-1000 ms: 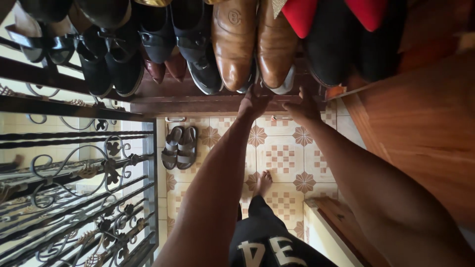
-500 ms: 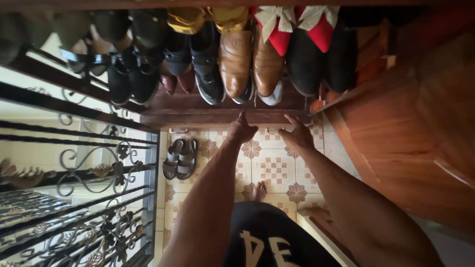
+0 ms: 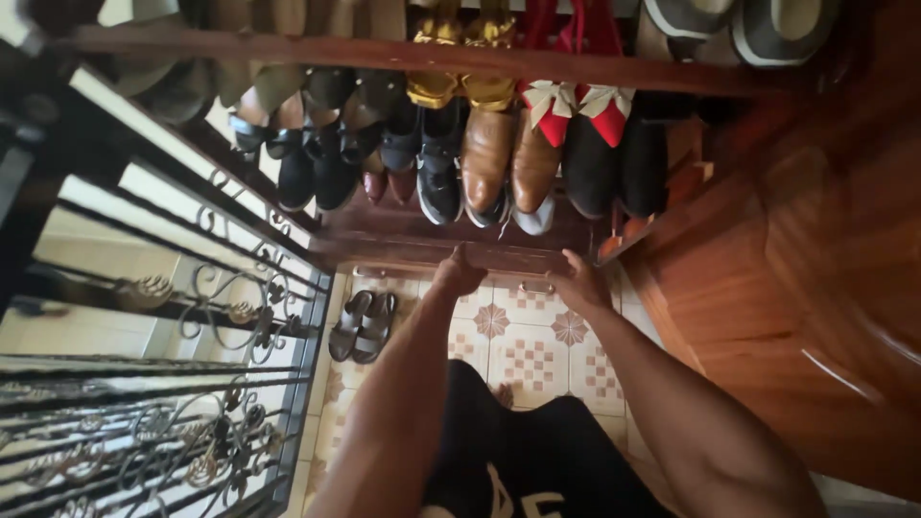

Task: Picking up shoes from the floor and placing them neatly on a shoe rack.

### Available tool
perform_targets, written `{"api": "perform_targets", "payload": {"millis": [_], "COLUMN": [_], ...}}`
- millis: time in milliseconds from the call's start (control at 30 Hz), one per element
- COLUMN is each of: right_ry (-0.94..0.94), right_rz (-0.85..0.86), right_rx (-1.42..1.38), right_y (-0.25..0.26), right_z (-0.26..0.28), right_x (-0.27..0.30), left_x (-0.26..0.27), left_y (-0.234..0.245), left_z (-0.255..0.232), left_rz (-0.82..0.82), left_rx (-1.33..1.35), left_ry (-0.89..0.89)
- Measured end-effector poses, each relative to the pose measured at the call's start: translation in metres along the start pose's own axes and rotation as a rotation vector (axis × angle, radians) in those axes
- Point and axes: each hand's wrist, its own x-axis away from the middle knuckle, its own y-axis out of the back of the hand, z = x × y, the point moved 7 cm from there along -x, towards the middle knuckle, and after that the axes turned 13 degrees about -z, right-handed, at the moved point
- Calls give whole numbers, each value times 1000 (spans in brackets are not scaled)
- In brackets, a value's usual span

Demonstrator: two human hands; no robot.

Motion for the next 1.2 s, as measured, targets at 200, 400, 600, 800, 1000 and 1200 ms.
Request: {"api": "perform_targets", "payload": {"millis": [200,400,600,800,1000,1200], "right_ry": [72,153,285,9,222,43], "right_rz": [-126,-196,-259,-192,-326,-413], "right_rx": [324,349,306,162,69,83], "right_y": [24,40,41,54,47,40], "right_z": [32,56,41,63,7,28], "right_x": [19,40,20,70,28,70], "left_x": [-18,-44,-56,-63,-17,-19], "left_y": [14,-11,-38,-39,21,63], "left_z": [-16,-48,-58,-73,-147,-144], "left_rz": [-1,-152,14,120,513,559], "left_rx": [-79,-267,-360,-381,-290,97], "left_ry": [-24,-670,-877,-703,-600,-255]}}
